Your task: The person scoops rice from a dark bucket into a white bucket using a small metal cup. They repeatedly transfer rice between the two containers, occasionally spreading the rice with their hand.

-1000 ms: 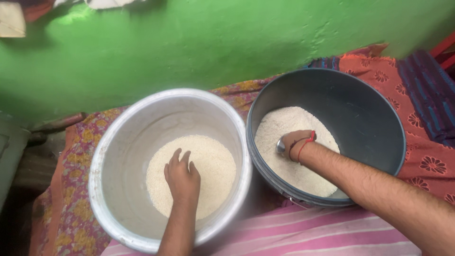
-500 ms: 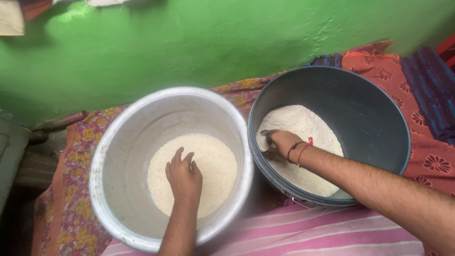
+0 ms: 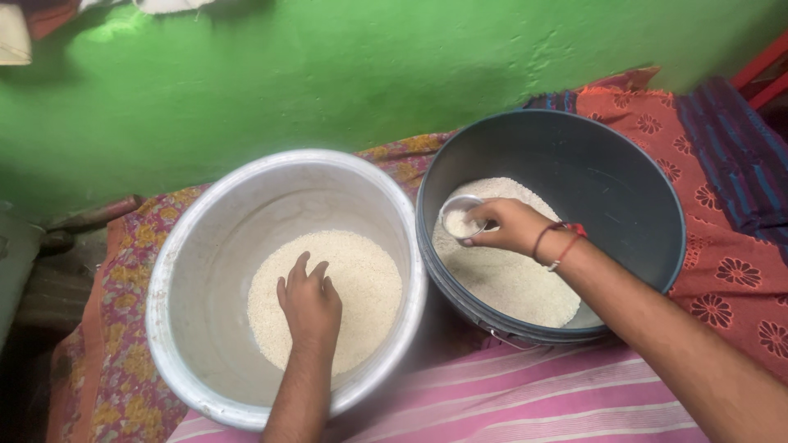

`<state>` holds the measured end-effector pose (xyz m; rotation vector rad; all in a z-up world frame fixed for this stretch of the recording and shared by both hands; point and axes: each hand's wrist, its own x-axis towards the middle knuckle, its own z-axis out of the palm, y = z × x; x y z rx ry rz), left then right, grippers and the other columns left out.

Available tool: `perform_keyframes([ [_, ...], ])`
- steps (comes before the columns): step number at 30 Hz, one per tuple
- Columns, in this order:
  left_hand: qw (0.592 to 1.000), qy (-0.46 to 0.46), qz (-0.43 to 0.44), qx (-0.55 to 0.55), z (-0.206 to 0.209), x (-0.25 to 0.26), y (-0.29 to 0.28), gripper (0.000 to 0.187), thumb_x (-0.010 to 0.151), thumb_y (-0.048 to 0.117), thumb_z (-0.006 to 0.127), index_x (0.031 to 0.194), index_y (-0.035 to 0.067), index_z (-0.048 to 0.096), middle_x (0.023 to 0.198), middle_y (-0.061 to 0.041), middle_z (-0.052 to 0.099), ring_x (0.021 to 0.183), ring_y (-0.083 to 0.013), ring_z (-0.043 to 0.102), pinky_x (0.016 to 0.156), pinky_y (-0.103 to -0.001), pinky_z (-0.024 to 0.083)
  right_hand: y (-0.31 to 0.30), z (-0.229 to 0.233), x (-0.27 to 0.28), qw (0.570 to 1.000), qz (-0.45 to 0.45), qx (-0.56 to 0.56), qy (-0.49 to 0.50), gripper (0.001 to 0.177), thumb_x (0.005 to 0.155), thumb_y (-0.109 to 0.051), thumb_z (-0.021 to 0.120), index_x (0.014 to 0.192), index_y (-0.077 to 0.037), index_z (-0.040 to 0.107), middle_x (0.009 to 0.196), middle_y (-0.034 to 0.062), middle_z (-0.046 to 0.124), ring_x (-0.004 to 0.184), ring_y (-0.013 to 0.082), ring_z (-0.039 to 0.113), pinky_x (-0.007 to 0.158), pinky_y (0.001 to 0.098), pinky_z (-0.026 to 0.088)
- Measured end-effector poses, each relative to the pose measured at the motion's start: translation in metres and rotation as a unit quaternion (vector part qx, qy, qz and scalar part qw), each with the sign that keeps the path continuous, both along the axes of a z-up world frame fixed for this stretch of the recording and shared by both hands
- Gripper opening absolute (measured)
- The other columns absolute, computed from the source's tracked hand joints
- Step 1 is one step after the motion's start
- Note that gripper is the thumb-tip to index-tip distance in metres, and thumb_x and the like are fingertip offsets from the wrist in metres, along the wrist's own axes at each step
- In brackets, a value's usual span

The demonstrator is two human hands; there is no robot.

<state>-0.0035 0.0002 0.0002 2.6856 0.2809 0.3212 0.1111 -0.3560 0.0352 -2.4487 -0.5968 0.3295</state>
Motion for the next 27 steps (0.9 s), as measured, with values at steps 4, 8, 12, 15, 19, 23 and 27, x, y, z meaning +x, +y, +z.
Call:
perform_keyframes([
  [4, 1.000, -0.005, -0.005, 0.012, 0.006, -0.002, -0.001, 0.032, 0.088, -0.002, 0.063, 0.118, 0.002, 0.074, 0.145, -0.019, 0.055, 0.138, -0.0309, 0.049, 0.121, -0.060, 0.024, -0.009, 0.021, -0.020, 0.980, -0.077, 0.169, 0.070, 0.044, 0.079, -0.024, 0.084, 0.121, -0.010, 0.077, 0.105, 0.0096, 0.076, 0.094, 0.0168, 0.070, 0.082, 0.0308, 0.056],
  [8, 0.997, -0.053, -0.037, 0.039, 0.017, -0.005, -0.007, 0.037, 0.088, -0.004, 0.062, 0.124, 0.003, 0.071, 0.145, -0.020, 0.056, 0.139, -0.0325, 0.049, 0.122, -0.061, 0.025, -0.006, 0.046, -0.041, 0.949, -0.086, 0.278, 0.125, 0.045, 0.081, -0.018, 0.083, 0.124, -0.008, 0.076, 0.113, 0.0068, 0.075, 0.101, 0.0124, 0.067, 0.087, 0.0280, 0.054],
  [12, 0.990, -0.112, -0.085, 0.017, 0.043, -0.009, -0.027, 0.043, 0.089, 0.000, 0.064, 0.131, 0.006, 0.067, 0.145, -0.022, 0.055, 0.138, -0.0355, 0.050, 0.120, -0.061, 0.028, 0.005, 0.070, -0.060, 0.936, -0.100, 0.312, 0.126, 0.043, 0.080, -0.014, 0.082, 0.122, -0.006, 0.076, 0.119, 0.0084, 0.074, 0.108, 0.0152, 0.067, 0.092, 0.0293, 0.053],
  [15, 0.979, -0.149, -0.123, -0.060, 0.075, -0.020, -0.056, 0.052, 0.089, 0.003, 0.066, 0.140, 0.010, 0.061, 0.149, -0.023, 0.052, 0.136, -0.0405, 0.050, 0.116, -0.055, 0.036, 0.015, 0.090, -0.073, 0.943, -0.075, 0.313, 0.085, 0.043, 0.081, -0.013, 0.081, 0.123, -0.005, 0.075, 0.125, 0.0088, 0.074, 0.117, 0.0159, 0.066, 0.100, 0.0296, 0.051],
  [19, 0.951, -0.166, -0.188, -0.180, 0.126, -0.043, -0.106, 0.069, 0.088, 0.006, 0.071, 0.152, 0.014, 0.048, 0.154, -0.028, 0.046, 0.136, -0.0461, 0.051, 0.111, -0.051, 0.043, 0.032, 0.105, -0.086, 0.942, -0.060, 0.328, 0.032, 0.042, 0.083, -0.012, 0.080, 0.124, -0.005, 0.073, 0.131, 0.0097, 0.071, 0.123, 0.0164, 0.064, 0.106, 0.0310, 0.049],
  [23, 0.925, -0.122, -0.220, -0.283, 0.162, -0.055, -0.136, 0.077, 0.088, 0.001, 0.071, 0.157, 0.015, 0.041, 0.156, -0.029, 0.041, 0.136, -0.0457, 0.053, 0.107, -0.046, 0.051, 0.053, 0.108, -0.104, 0.915, -0.088, 0.379, 0.106, 0.050, 0.081, -0.012, 0.080, 0.130, -0.006, 0.071, 0.125, 0.0120, 0.067, 0.115, 0.0203, 0.066, 0.102, 0.0334, 0.054],
  [27, 0.903, -0.157, -0.176, -0.360, 0.167, -0.062, -0.137, 0.086, 0.071, -0.015, 0.052, 0.153, 0.013, 0.049, 0.163, -0.030, 0.034, 0.136, -0.0423, 0.057, 0.092, -0.038, 0.061, 0.070, 0.113, -0.127, 0.948, -0.026, 0.280, 0.150, 0.056, 0.090, -0.012, 0.077, 0.144, -0.008, 0.066, 0.128, 0.0165, 0.065, 0.119, 0.0279, 0.059, 0.101, 0.0390, 0.051],
])
